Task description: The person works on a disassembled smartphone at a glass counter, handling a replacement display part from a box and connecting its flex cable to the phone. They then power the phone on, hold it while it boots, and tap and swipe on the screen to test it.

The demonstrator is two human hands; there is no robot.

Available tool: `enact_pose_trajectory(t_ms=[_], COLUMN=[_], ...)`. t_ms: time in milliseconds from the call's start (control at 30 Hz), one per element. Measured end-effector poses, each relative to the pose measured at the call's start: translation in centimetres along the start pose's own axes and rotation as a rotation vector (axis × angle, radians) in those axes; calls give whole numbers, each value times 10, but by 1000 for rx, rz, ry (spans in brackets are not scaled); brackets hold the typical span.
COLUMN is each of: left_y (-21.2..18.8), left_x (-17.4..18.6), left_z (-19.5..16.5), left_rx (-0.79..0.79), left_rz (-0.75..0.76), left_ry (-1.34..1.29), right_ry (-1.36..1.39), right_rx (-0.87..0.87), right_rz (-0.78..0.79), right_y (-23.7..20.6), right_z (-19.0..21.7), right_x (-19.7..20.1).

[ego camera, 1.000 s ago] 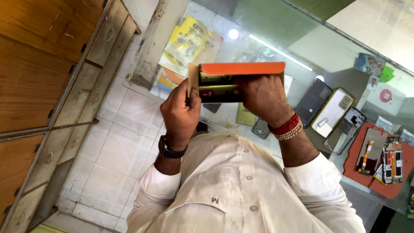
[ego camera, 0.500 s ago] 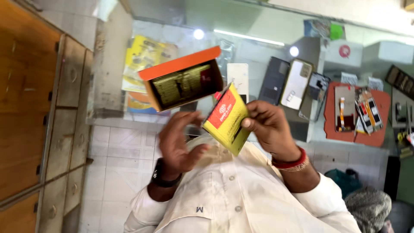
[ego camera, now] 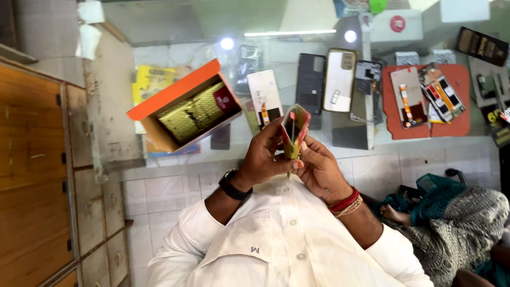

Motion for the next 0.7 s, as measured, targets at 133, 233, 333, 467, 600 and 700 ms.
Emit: enact_pose_trajectory(t_ms=[133,233,333,467,600,700], left_y=[17,33,49,58,67,68], left_x=[-30,-55,-79,-106,-118,-118], left_z=[-16,-22,-23,-12,11,21], left_rx=[-393,-538,-614,-621,-535,-478], left_rz=[38,17,-17,-4,11,-71], left_ry=[564,847,1091,1288,1433,1502], right_ry=[-560,-655,-1210,-1340,-1254,-1051], right_rx=[596,949,1071,698,681,734], right_rz=[-206,-150,-158,-187,-111,-201], right_y=[-24,-70,-93,-70,-53,-51], right_z=[53,113,159,183,195,208], right_x=[14,2,-15,2,39,78])
Point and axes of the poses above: each hand's wrist, its own y-axis towards the middle knuckle, its own x-axis out of the back of the hand, z = x × y, the point moved 5 cm from there along y, towards the middle knuckle, and after that the axes turned 7 degrees about -z, right-handed, at the moved point
